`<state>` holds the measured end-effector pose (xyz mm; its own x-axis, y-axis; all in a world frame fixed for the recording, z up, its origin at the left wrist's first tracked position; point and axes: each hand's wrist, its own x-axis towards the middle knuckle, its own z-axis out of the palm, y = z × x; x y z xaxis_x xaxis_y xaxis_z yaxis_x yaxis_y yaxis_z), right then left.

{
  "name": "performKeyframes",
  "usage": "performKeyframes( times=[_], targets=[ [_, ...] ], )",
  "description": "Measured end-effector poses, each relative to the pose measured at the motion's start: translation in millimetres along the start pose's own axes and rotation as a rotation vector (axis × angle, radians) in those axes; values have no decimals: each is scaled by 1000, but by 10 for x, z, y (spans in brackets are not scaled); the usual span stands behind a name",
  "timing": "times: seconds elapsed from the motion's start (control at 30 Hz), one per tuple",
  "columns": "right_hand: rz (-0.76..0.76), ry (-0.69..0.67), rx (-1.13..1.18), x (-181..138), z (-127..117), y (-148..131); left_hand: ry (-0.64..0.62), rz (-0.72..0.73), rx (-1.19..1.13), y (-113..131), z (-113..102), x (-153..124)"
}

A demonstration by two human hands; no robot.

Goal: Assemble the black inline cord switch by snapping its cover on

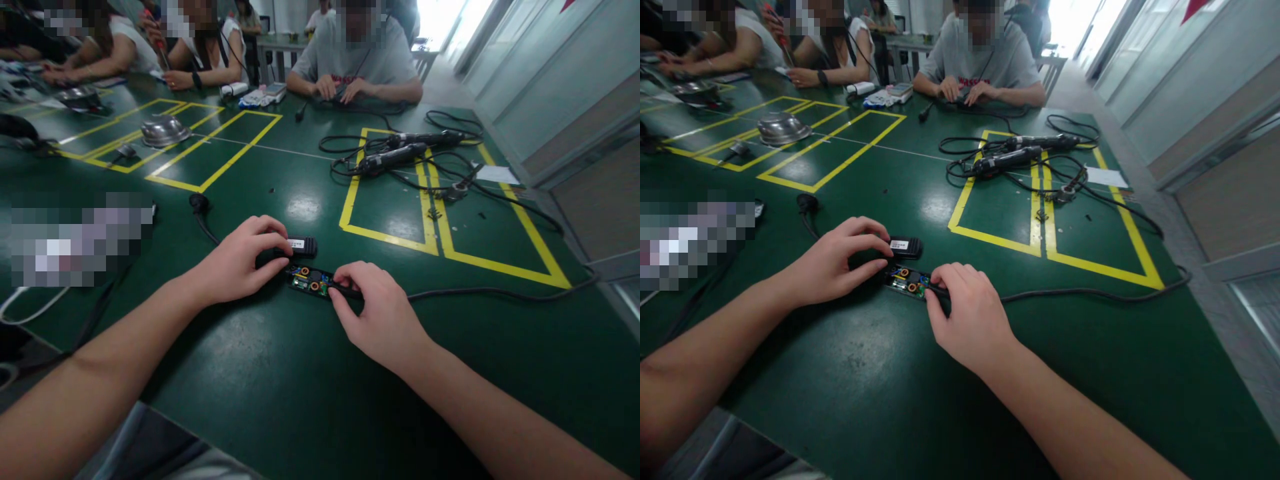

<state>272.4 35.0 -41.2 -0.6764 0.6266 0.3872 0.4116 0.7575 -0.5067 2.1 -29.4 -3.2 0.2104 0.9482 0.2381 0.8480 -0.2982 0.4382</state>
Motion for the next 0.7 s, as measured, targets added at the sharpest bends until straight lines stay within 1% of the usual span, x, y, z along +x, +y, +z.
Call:
performKeyframes(
  times=[0.1, 0.17, 0.37, 0.63, 0.7],
  targets=[
    [-13, 4, 20, -10, 1, -3, -140, 13, -69, 53, -37, -27],
    [1, 0, 27, -21, 2, -3, -176, -4, -88, 73, -32, -35],
    [33, 28, 50, -43, -4, 2, -157, -18, -124, 70, -8, -32],
    [46, 122, 102, -48, -10, -18, -74, 4, -183, 77, -90, -32],
    [33, 134, 119, -39, -21, -20, -72, 12, -187, 70, -101, -33]
  ],
)
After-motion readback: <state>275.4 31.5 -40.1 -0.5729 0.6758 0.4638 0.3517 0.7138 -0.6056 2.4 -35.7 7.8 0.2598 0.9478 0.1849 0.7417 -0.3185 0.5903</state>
